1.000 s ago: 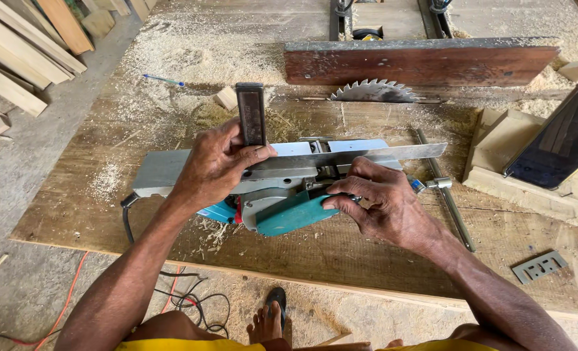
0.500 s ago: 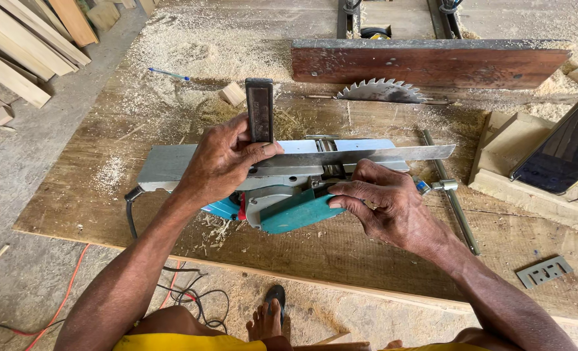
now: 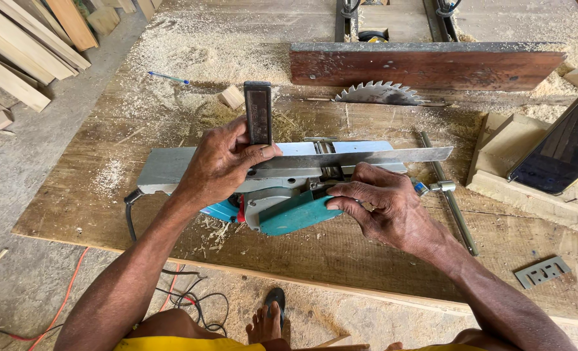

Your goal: The person adjusts the blade on an electric hand planer clamped to a workbench. They seat a straightedge gauge against the cutter block, tighten the blade holding screws with a socket wrench, recheck the blade edge against the gauge, and set the tools down on the bench.

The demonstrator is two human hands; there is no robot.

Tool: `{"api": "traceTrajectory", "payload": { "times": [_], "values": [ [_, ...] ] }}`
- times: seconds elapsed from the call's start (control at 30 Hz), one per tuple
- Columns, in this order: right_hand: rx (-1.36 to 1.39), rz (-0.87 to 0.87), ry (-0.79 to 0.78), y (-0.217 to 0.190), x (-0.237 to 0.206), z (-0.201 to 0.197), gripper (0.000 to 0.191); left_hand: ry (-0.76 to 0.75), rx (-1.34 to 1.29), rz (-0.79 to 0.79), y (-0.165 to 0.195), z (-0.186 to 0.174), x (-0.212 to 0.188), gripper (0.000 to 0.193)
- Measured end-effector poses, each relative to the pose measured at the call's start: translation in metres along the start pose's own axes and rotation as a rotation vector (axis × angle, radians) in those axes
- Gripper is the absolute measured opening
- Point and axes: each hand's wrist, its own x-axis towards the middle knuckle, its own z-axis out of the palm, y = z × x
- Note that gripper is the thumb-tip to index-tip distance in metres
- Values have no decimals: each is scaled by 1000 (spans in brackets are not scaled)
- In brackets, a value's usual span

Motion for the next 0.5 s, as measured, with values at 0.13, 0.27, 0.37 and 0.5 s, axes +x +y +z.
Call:
{"api": "traceTrajectory", "payload": {
  "times": [0.13,0.27,0.37,0.5],
  "values": [
    [18,29,-2,0,0,1,21,-5,-37,-14,-1,0,0,22],
    [8,39,9,3,0,2,20,-10,-48,-7,-1,1,0,21],
    [-10,26,17,5,-3,4,19,-11,-52,-16,0,1,0,22],
    [-41,16,22,11,-5,5,22,-6,-15,-19,2,0,0,23]
  ]
}}
